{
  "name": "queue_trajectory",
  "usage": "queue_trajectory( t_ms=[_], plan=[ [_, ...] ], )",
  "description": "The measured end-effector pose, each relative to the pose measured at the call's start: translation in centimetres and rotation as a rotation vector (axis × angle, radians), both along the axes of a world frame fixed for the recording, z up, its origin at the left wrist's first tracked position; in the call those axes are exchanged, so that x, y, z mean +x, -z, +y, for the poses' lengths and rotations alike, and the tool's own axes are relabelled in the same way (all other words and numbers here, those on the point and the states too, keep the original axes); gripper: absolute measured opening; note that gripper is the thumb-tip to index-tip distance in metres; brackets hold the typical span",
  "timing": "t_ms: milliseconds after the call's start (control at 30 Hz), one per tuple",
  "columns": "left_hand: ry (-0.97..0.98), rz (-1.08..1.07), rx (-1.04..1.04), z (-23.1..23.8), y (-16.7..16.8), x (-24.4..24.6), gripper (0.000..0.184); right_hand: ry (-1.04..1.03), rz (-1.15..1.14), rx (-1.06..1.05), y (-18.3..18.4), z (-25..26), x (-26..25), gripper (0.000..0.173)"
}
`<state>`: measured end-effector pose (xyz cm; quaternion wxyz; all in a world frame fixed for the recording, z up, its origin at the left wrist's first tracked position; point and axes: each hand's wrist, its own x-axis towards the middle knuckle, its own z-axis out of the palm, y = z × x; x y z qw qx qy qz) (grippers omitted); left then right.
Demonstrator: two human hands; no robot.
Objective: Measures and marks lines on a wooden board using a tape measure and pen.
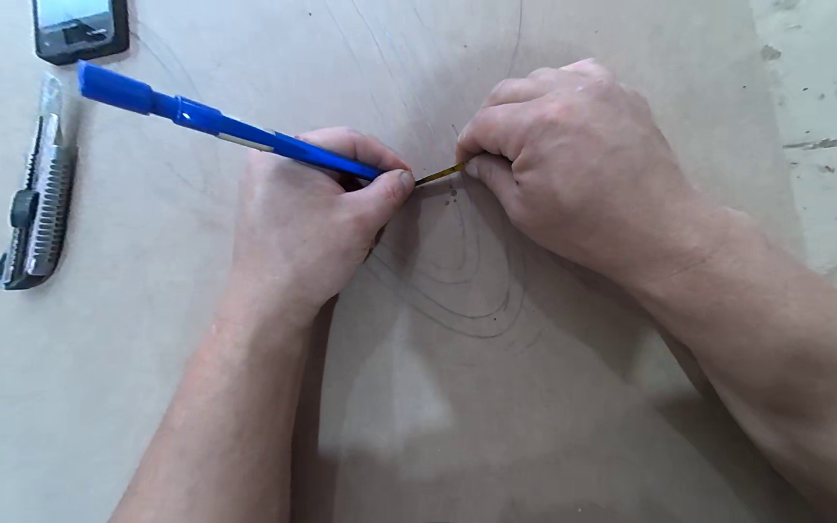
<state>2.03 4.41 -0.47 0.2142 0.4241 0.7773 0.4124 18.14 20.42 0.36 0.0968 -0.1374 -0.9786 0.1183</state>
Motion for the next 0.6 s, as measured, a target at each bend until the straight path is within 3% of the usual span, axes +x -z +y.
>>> queue_trajectory(
  t_ms=[167, 267, 400, 600],
  plan=[
    [-0.027, -0.033, -0.002, -0.4, -0.3, 0.3, 0.002, -0.009, 0.055, -0.015, 0.3, 0.1, 0.1, 0.021],
    [-0.192, -0.137, 0.111, -1.8, -0.2, 0.1, 0.008, 0.015, 0.089, -0.039, 0.3, 0.2, 1.0, 0.021],
    [-0.457, -0.106, 0.218, -4.4, 0.3, -1.0, 0.014, 0.132, 0.168, -0.021, 0.6, 1.4, 5.1, 0.022],
    [-0.544, -0.046, 0.268, -4.4, 1.1, -1.0, 0.015, 0.236, 0.173, -0.034, 1.5, 4.1, 9.3, 0.023]
  ],
)
